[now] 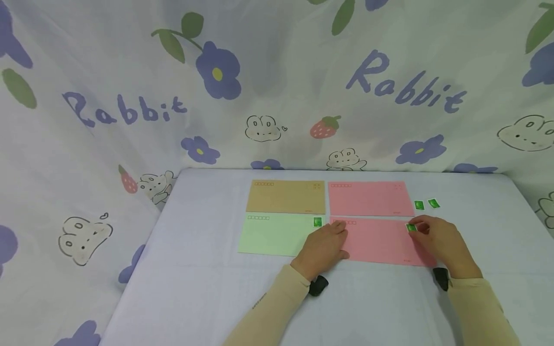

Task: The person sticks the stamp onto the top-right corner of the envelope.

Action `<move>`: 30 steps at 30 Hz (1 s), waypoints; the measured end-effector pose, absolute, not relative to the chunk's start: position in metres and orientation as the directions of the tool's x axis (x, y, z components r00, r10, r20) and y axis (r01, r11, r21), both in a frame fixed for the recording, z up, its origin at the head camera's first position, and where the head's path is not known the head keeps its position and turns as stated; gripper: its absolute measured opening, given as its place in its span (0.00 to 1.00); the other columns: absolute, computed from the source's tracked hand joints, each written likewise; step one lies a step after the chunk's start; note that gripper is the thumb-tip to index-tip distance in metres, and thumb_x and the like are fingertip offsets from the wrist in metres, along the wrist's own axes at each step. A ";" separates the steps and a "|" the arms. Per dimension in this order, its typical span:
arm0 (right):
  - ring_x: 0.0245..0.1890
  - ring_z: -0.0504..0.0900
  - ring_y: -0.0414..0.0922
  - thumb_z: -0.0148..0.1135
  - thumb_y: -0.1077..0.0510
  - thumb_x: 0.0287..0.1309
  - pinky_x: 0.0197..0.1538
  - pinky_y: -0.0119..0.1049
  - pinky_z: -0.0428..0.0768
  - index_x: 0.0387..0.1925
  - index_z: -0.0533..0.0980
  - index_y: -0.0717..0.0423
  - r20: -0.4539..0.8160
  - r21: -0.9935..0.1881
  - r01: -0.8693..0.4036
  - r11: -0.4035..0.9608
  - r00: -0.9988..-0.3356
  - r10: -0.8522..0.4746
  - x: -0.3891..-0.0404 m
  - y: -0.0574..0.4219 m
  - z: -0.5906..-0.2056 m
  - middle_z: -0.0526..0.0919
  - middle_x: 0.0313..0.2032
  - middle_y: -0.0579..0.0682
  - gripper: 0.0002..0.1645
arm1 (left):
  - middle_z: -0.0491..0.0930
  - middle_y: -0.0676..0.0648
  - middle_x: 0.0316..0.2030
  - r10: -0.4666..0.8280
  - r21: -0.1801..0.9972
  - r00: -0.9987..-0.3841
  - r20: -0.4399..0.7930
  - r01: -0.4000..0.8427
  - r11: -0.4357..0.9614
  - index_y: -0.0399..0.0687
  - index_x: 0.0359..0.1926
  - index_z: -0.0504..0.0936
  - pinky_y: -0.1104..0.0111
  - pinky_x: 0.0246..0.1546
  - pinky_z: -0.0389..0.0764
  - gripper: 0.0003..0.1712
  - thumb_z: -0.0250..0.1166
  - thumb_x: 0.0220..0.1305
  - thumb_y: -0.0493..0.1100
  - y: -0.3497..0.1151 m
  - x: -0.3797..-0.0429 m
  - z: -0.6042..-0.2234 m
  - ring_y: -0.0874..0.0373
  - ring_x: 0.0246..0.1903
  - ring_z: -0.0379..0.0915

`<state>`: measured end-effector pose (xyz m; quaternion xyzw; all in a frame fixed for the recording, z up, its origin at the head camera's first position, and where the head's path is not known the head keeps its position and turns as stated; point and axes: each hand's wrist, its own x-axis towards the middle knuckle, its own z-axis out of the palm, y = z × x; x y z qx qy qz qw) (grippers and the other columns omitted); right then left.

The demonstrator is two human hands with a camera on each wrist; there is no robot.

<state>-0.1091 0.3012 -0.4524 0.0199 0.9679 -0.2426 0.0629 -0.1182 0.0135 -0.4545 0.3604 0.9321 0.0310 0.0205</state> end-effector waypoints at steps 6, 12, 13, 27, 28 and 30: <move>0.34 0.76 0.52 0.62 0.53 0.55 0.34 0.46 0.76 0.45 0.75 0.62 -0.131 -0.457 0.088 0.885 -0.991 0.031 -0.111 0.300 -0.452 0.79 0.34 0.58 0.19 | 0.67 0.49 0.63 0.674 0.068 -0.739 -0.012 0.671 0.738 0.47 0.58 0.75 0.71 0.64 0.60 0.33 0.63 0.56 0.60 0.014 -0.120 -0.456 0.61 0.64 0.59; 0.33 0.76 0.51 0.62 0.53 0.54 0.33 0.46 0.75 0.43 0.75 0.62 -0.092 -0.457 0.056 0.888 -0.996 0.015 -0.112 0.300 -0.453 0.80 0.33 0.57 0.18 | 0.66 0.49 0.64 0.671 0.069 -0.741 -0.024 0.669 0.740 0.47 0.59 0.74 0.72 0.64 0.59 0.33 0.62 0.57 0.60 0.014 -0.121 -0.456 0.61 0.64 0.58; 0.32 0.76 0.51 0.62 0.53 0.54 0.33 0.46 0.75 0.42 0.75 0.62 -0.087 -0.457 0.052 0.888 -0.996 0.014 -0.112 0.300 -0.453 0.80 0.33 0.57 0.18 | 0.66 0.49 0.64 0.671 0.070 -0.741 -0.026 0.668 0.741 0.47 0.59 0.74 0.72 0.64 0.59 0.33 0.62 0.57 0.60 0.014 -0.121 -0.456 0.61 0.64 0.58; 0.32 0.74 0.51 0.62 0.52 0.55 0.33 0.46 0.76 0.45 0.74 0.63 -0.153 -0.439 0.102 0.893 -0.988 0.037 -0.112 0.298 -0.453 0.78 0.34 0.58 0.21 | 0.66 0.49 0.64 0.674 0.062 -0.738 -0.021 0.672 0.738 0.48 0.57 0.75 0.72 0.64 0.58 0.32 0.62 0.57 0.60 0.014 -0.121 -0.459 0.61 0.64 0.58; 0.32 0.74 0.51 0.62 0.52 0.55 0.33 0.46 0.75 0.45 0.74 0.64 -0.157 -0.440 0.103 0.892 -0.987 0.037 -0.112 0.299 -0.454 0.78 0.34 0.59 0.22 | 0.66 0.50 0.63 0.674 0.063 -0.738 -0.022 0.672 0.738 0.48 0.57 0.75 0.72 0.64 0.58 0.32 0.62 0.57 0.60 0.014 -0.120 -0.459 0.61 0.64 0.58; 0.32 0.74 0.52 0.62 0.51 0.55 0.33 0.47 0.75 0.45 0.74 0.64 -0.158 -0.443 0.103 0.891 -0.987 0.035 -0.112 0.300 -0.455 0.78 0.34 0.59 0.22 | 0.66 0.50 0.64 0.674 0.065 -0.739 -0.025 0.671 0.739 0.48 0.58 0.74 0.72 0.64 0.58 0.32 0.62 0.57 0.60 0.014 -0.120 -0.459 0.61 0.64 0.58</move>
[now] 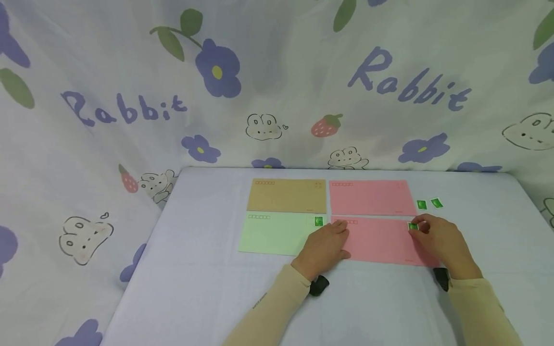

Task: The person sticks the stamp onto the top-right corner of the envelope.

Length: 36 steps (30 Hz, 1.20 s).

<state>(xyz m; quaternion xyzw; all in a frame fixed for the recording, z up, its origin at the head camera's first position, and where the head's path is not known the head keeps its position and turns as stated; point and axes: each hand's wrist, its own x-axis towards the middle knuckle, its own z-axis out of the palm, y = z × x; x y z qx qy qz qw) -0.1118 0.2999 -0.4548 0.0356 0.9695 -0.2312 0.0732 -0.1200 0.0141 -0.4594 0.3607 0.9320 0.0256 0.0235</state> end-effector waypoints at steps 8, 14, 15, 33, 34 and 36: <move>0.35 0.75 0.52 0.61 0.45 0.56 0.35 0.45 0.75 0.47 0.74 0.61 -0.142 -0.477 0.097 0.874 -0.989 0.032 -0.107 0.304 -0.455 0.78 0.34 0.56 0.26 | 0.66 0.50 0.64 0.673 0.064 -0.739 -0.021 0.671 0.739 0.48 0.58 0.74 0.72 0.64 0.59 0.32 0.63 0.56 0.60 0.015 -0.119 -0.457 0.61 0.64 0.58; 0.38 0.77 0.53 0.59 0.42 0.57 0.35 0.42 0.74 0.48 0.73 0.61 -0.126 -0.496 0.091 0.864 -0.991 0.031 -0.103 0.306 -0.452 0.79 0.35 0.53 0.28 | 0.66 0.50 0.64 0.673 0.067 -0.739 -0.028 0.670 0.739 0.49 0.58 0.74 0.72 0.64 0.59 0.32 0.62 0.57 0.60 0.015 -0.118 -0.457 0.62 0.64 0.57; 0.38 0.77 0.53 0.59 0.42 0.57 0.35 0.41 0.74 0.48 0.73 0.61 -0.130 -0.496 0.095 0.863 -0.991 0.035 -0.102 0.307 -0.452 0.79 0.35 0.53 0.28 | 0.65 0.50 0.64 0.674 0.068 -0.738 -0.031 0.671 0.738 0.48 0.58 0.74 0.72 0.64 0.58 0.32 0.62 0.57 0.60 0.015 -0.118 -0.458 0.62 0.65 0.57; 0.41 0.78 0.56 0.59 0.47 0.58 0.35 0.45 0.77 0.54 0.68 0.64 -0.169 -0.499 0.133 0.856 -0.984 0.054 -0.100 0.311 -0.443 0.79 0.41 0.60 0.31 | 0.67 0.50 0.63 0.665 0.054 -0.747 -0.015 0.663 0.746 0.48 0.56 0.76 0.71 0.64 0.59 0.32 0.63 0.55 0.60 0.014 -0.118 -0.457 0.61 0.64 0.59; 0.41 0.78 0.56 0.59 0.46 0.58 0.34 0.44 0.77 0.54 0.68 0.64 -0.166 -0.495 0.134 0.859 -0.984 0.058 -0.100 0.311 -0.442 0.79 0.41 0.61 0.31 | 0.67 0.50 0.63 0.665 0.056 -0.747 -0.013 0.663 0.746 0.48 0.56 0.76 0.71 0.64 0.59 0.32 0.64 0.55 0.60 0.015 -0.118 -0.457 0.61 0.64 0.59; 0.41 0.78 0.56 0.58 0.46 0.58 0.33 0.43 0.77 0.55 0.68 0.64 -0.164 -0.489 0.141 0.861 -0.984 0.068 -0.100 0.312 -0.441 0.79 0.41 0.61 0.31 | 0.68 0.50 0.62 0.667 0.052 -0.745 -0.009 0.665 0.745 0.48 0.55 0.76 0.71 0.65 0.59 0.31 0.64 0.55 0.60 0.015 -0.118 -0.456 0.61 0.63 0.60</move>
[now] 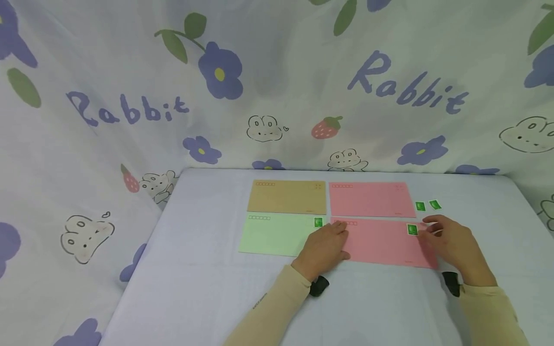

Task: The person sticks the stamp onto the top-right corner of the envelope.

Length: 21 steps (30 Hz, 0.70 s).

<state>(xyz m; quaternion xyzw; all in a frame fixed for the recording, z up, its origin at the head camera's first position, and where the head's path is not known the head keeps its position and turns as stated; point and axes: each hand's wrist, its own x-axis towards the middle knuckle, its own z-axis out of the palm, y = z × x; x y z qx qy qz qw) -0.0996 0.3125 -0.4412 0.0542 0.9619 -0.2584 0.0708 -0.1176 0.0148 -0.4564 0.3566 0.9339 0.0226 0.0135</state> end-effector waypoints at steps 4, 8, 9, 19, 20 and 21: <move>0.40 0.77 0.57 0.57 0.45 0.59 0.32 0.44 0.78 0.55 0.68 0.65 -0.164 -0.478 0.159 0.864 -0.982 0.090 -0.100 0.314 -0.441 0.78 0.42 0.63 0.32 | 0.69 0.51 0.61 0.680 0.042 -0.733 0.009 0.679 0.732 0.48 0.55 0.77 0.71 0.65 0.58 0.30 0.64 0.56 0.59 0.016 -0.117 -0.455 0.61 0.63 0.61; 0.40 0.76 0.57 0.55 0.43 0.61 0.31 0.44 0.77 0.54 0.69 0.65 -0.144 -0.472 0.157 0.867 -0.985 0.100 -0.100 0.315 -0.441 0.78 0.42 0.64 0.32 | 0.70 0.52 0.61 0.692 0.033 -0.721 0.032 0.693 0.720 0.49 0.54 0.78 0.71 0.65 0.58 0.28 0.64 0.56 0.58 0.017 -0.117 -0.453 0.61 0.62 0.61; 0.40 0.76 0.57 0.54 0.42 0.61 0.31 0.44 0.77 0.54 0.69 0.65 -0.137 -0.473 0.155 0.867 -0.985 0.102 -0.100 0.315 -0.440 0.78 0.42 0.64 0.32 | 0.70 0.51 0.60 0.694 0.032 -0.719 0.038 0.695 0.718 0.49 0.54 0.78 0.71 0.65 0.58 0.28 0.64 0.57 0.58 0.017 -0.117 -0.453 0.61 0.62 0.61; 0.36 0.78 0.55 0.54 0.48 0.62 0.24 0.33 0.72 0.51 0.71 0.65 -0.004 -0.483 0.088 0.871 -0.995 0.099 -0.098 0.315 -0.439 0.79 0.39 0.64 0.25 | 0.70 0.52 0.60 0.685 0.095 -0.727 0.049 0.686 0.722 0.48 0.54 0.77 0.68 0.64 0.60 0.25 0.63 0.59 0.55 0.011 -0.119 -0.436 0.59 0.62 0.62; 0.35 0.78 0.55 0.54 0.48 0.62 0.24 0.33 0.72 0.51 0.71 0.65 0.010 -0.484 0.086 0.871 -0.995 0.103 -0.098 0.315 -0.438 0.79 0.38 0.64 0.25 | 0.70 0.52 0.61 0.683 0.099 -0.729 0.050 0.684 0.723 0.48 0.54 0.77 0.69 0.64 0.60 0.25 0.62 0.60 0.56 0.010 -0.120 -0.435 0.59 0.62 0.62; 0.35 0.78 0.55 0.54 0.49 0.62 0.24 0.33 0.72 0.51 0.71 0.65 0.025 -0.483 0.082 0.872 -0.994 0.108 -0.099 0.315 -0.438 0.79 0.38 0.63 0.24 | 0.69 0.52 0.61 0.681 0.100 -0.730 0.051 0.682 0.724 0.48 0.55 0.77 0.69 0.64 0.60 0.26 0.62 0.60 0.56 0.009 -0.120 -0.433 0.59 0.62 0.62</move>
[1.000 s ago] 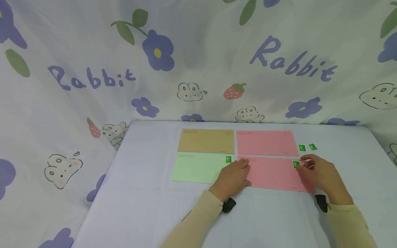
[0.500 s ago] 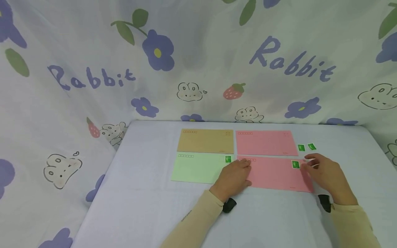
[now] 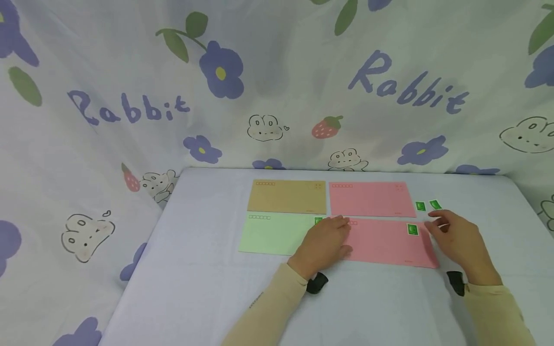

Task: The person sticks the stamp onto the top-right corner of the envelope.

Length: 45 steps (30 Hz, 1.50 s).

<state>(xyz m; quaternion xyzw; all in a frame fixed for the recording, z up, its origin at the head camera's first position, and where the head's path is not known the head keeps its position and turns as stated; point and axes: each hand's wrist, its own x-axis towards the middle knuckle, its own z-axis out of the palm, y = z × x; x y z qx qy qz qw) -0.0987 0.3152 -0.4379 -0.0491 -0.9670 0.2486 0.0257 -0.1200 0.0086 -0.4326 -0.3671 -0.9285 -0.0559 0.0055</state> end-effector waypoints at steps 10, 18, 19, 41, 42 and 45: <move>0.35 0.77 0.53 0.53 0.49 0.63 0.27 0.35 0.71 0.52 0.72 0.63 0.089 -0.499 0.095 0.862 -0.983 0.160 -0.104 0.320 -0.438 0.79 0.38 0.60 0.24 | 0.69 0.52 0.61 0.639 0.122 -0.762 0.107 0.648 0.752 0.46 0.58 0.75 0.68 0.64 0.60 0.29 0.60 0.61 0.57 -0.010 -0.129 -0.416 0.59 0.63 0.60; 0.36 0.77 0.54 0.53 0.49 0.63 0.28 0.36 0.72 0.52 0.72 0.63 0.085 -0.502 0.093 0.860 -0.984 0.156 -0.106 0.320 -0.438 0.79 0.38 0.60 0.24 | 0.70 0.49 0.61 0.594 0.206 -0.796 0.116 0.604 0.770 0.46 0.59 0.74 0.67 0.64 0.62 0.29 0.60 0.62 0.57 -0.028 -0.139 -0.411 0.57 0.62 0.62; 0.36 0.77 0.54 0.53 0.49 0.63 0.27 0.36 0.72 0.52 0.72 0.63 0.090 -0.502 0.089 0.860 -0.984 0.154 -0.106 0.320 -0.438 0.79 0.38 0.60 0.24 | 0.70 0.49 0.61 0.586 0.219 -0.802 0.114 0.595 0.773 0.46 0.59 0.74 0.67 0.64 0.62 0.29 0.60 0.62 0.57 -0.030 -0.140 -0.410 0.58 0.62 0.62; 0.38 0.76 0.59 0.56 0.54 0.61 0.22 0.32 0.73 0.56 0.68 0.67 0.183 -0.526 0.059 0.849 -0.967 0.180 -0.116 0.325 -0.443 0.74 0.44 0.65 0.27 | 0.69 0.51 0.61 0.408 0.372 -0.898 0.166 0.441 0.817 0.49 0.62 0.71 0.65 0.64 0.62 0.31 0.60 0.62 0.57 -0.080 -0.162 -0.414 0.58 0.63 0.60; 0.38 0.76 0.59 0.56 0.54 0.61 0.21 0.31 0.73 0.56 0.68 0.67 0.181 -0.525 0.061 0.849 -0.967 0.182 -0.117 0.325 -0.443 0.74 0.44 0.65 0.27 | 0.69 0.51 0.61 0.402 0.375 -0.900 0.168 0.435 0.818 0.49 0.62 0.71 0.65 0.64 0.62 0.31 0.60 0.62 0.57 -0.081 -0.162 -0.414 0.58 0.63 0.60; 0.39 0.75 0.59 0.55 0.53 0.61 0.21 0.32 0.73 0.58 0.66 0.68 0.165 -0.530 0.077 0.844 -0.968 0.192 -0.119 0.326 -0.442 0.73 0.45 0.66 0.28 | 0.69 0.50 0.61 0.386 0.390 -0.908 0.163 0.419 0.820 0.48 0.62 0.71 0.64 0.64 0.61 0.30 0.59 0.62 0.56 -0.086 -0.164 -0.416 0.57 0.63 0.61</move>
